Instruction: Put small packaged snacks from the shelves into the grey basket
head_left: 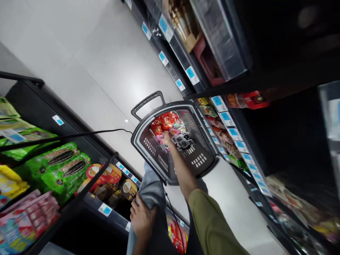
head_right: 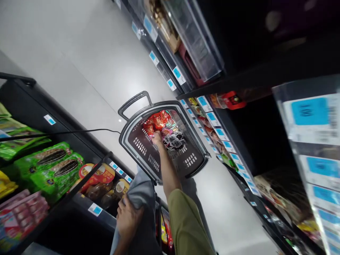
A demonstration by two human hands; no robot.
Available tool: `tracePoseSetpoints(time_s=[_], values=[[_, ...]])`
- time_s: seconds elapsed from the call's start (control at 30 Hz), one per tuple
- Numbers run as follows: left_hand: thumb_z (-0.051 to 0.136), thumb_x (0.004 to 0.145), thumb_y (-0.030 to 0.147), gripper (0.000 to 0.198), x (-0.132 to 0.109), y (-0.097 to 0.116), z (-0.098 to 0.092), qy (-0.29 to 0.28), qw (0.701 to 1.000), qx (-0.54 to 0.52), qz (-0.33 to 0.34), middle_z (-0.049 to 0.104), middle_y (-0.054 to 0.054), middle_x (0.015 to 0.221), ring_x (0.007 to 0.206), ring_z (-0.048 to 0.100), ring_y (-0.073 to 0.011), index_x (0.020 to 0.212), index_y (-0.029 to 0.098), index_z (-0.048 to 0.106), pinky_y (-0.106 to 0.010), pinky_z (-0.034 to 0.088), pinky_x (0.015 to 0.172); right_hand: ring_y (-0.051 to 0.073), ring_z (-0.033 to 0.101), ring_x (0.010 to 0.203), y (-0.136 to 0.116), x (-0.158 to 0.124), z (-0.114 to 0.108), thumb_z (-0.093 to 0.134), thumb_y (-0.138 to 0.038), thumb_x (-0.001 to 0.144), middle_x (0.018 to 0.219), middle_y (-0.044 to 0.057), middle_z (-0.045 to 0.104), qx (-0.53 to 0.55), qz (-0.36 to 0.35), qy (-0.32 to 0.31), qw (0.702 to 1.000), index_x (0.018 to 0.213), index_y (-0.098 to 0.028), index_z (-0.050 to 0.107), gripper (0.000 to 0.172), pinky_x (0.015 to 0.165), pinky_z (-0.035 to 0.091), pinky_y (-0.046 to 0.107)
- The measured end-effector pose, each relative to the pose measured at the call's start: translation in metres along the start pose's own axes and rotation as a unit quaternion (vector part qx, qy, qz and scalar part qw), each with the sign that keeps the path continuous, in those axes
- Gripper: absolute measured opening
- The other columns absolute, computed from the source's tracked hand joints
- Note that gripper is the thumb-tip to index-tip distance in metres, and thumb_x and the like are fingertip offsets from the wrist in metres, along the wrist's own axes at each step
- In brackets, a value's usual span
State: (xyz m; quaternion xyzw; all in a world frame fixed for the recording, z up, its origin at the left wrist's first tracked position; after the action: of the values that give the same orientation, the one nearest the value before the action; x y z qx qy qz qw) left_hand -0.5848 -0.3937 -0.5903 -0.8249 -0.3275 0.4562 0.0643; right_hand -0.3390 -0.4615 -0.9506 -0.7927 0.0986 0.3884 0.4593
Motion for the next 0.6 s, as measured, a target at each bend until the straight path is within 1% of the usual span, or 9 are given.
tracePoseSetpoints(time_s=[0.07, 0.13, 0.23, 0.3, 0.37, 0.47, 0.53, 0.6], values=[[0.059, 0.083, 0.05, 0.079, -0.001, 0.004, -0.003, 0.01, 1.0, 0.012, 0.004, 0.055, -0.019, 0.113, 0.094, 0.06, -0.0318, 0.142, 0.001, 0.042, -0.039, 0.049, 0.074, 0.02, 0.061, 0.098, -0.007, -0.019, -0.003, 0.06, -0.006, 0.06, 0.091, 0.006, 0.067, -0.002, -0.002, -0.012, 1.0, 0.079, -0.015, 0.073, 0.024, 0.096, 0.049, 0.029], [0.059, 0.083, 0.05, 0.079, -0.003, 0.009, -0.005, 0.023, 1.0, 0.02, 0.008, 0.055, -0.019, 0.114, 0.093, 0.06, -0.0309, 0.143, 0.002, 0.042, -0.038, 0.048, 0.074, 0.02, 0.06, 0.1, -0.012, -0.036, -0.005, 0.059, -0.006, 0.062, 0.095, 0.007, 0.067, -0.001, 0.0, -0.001, 1.0, 0.084, -0.015, 0.074, 0.029, 0.097, 0.049, 0.029], [0.06, 0.083, 0.052, 0.08, -0.004, 0.014, -0.007, 0.039, 0.999, 0.025, 0.009, 0.053, -0.02, 0.122, 0.095, 0.059, -0.0298, 0.143, 0.003, 0.042, -0.037, 0.048, 0.077, 0.022, 0.06, 0.106, -0.01, -0.055, -0.009, 0.059, -0.011, 0.067, 0.108, 0.011, 0.066, 0.005, 0.024, 0.049, 0.998, 0.095, -0.015, 0.074, 0.032, 0.101, 0.048, 0.033], [0.061, 0.082, 0.053, 0.081, -0.004, 0.014, -0.007, 0.042, 0.999, 0.025, 0.003, 0.052, -0.021, 0.125, 0.097, 0.058, -0.0298, 0.142, 0.002, 0.043, -0.037, 0.048, 0.078, 0.024, 0.061, 0.107, -0.003, -0.063, -0.012, 0.061, -0.017, 0.069, 0.11, 0.012, 0.067, 0.014, 0.05, 0.089, 0.995, 0.094, -0.015, 0.075, 0.029, 0.1, 0.048, 0.036], [0.063, 0.082, 0.051, 0.08, -0.005, 0.014, -0.005, 0.038, 0.999, 0.021, -0.004, 0.052, -0.02, 0.124, 0.098, 0.058, -0.0299, 0.142, 0.003, 0.043, -0.037, 0.048, 0.078, 0.025, 0.063, 0.101, 0.008, -0.067, -0.015, 0.061, -0.021, 0.071, 0.105, 0.013, 0.07, 0.026, 0.083, 0.128, 0.988, 0.088, -0.015, 0.075, 0.023, 0.097, 0.049, 0.038], [0.064, 0.081, 0.049, 0.081, -0.006, 0.013, -0.001, 0.031, 0.999, 0.009, -0.013, 0.053, -0.018, 0.119, 0.097, 0.058, -0.0298, 0.144, 0.004, 0.041, -0.038, 0.048, 0.079, 0.024, 0.067, 0.085, 0.024, -0.067, -0.019, 0.057, -0.023, 0.073, 0.087, 0.011, 0.074, 0.046, 0.132, 0.174, 0.975, 0.079, -0.017, 0.072, 0.018, 0.088, 0.052, 0.038], [0.064, 0.08, 0.049, 0.083, -0.008, 0.012, 0.001, 0.028, 0.999, 0.003, -0.018, 0.054, -0.018, 0.117, 0.097, 0.058, -0.0299, 0.145, 0.003, 0.04, -0.038, 0.048, 0.079, 0.023, 0.067, 0.078, 0.031, -0.064, -0.022, 0.058, -0.023, 0.071, 0.078, 0.009, 0.073, 0.059, 0.149, 0.19, 0.969, 0.073, -0.018, 0.069, 0.013, 0.085, 0.052, 0.036], [0.063, 0.081, 0.049, 0.082, -0.01, 0.012, 0.002, 0.028, 0.999, 0.002, -0.016, 0.053, -0.018, 0.118, 0.097, 0.058, -0.0302, 0.144, 0.003, 0.04, -0.038, 0.048, 0.079, 0.022, 0.067, 0.075, 0.033, -0.062, -0.026, 0.063, -0.024, 0.067, 0.075, 0.007, 0.073, 0.072, 0.151, 0.198, 0.966, 0.072, -0.017, 0.067, 0.009, 0.084, 0.052, 0.034]])
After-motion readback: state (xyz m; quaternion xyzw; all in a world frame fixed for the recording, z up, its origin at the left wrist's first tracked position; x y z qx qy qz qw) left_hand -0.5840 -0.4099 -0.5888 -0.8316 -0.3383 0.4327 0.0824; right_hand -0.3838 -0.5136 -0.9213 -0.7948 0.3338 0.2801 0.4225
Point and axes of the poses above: each hand's wrist, its own x-axis towards the middle knuckle, its own z-axis out of the palm, y = z × x, the point moved 6 cm from there along x, towards the middle knuckle
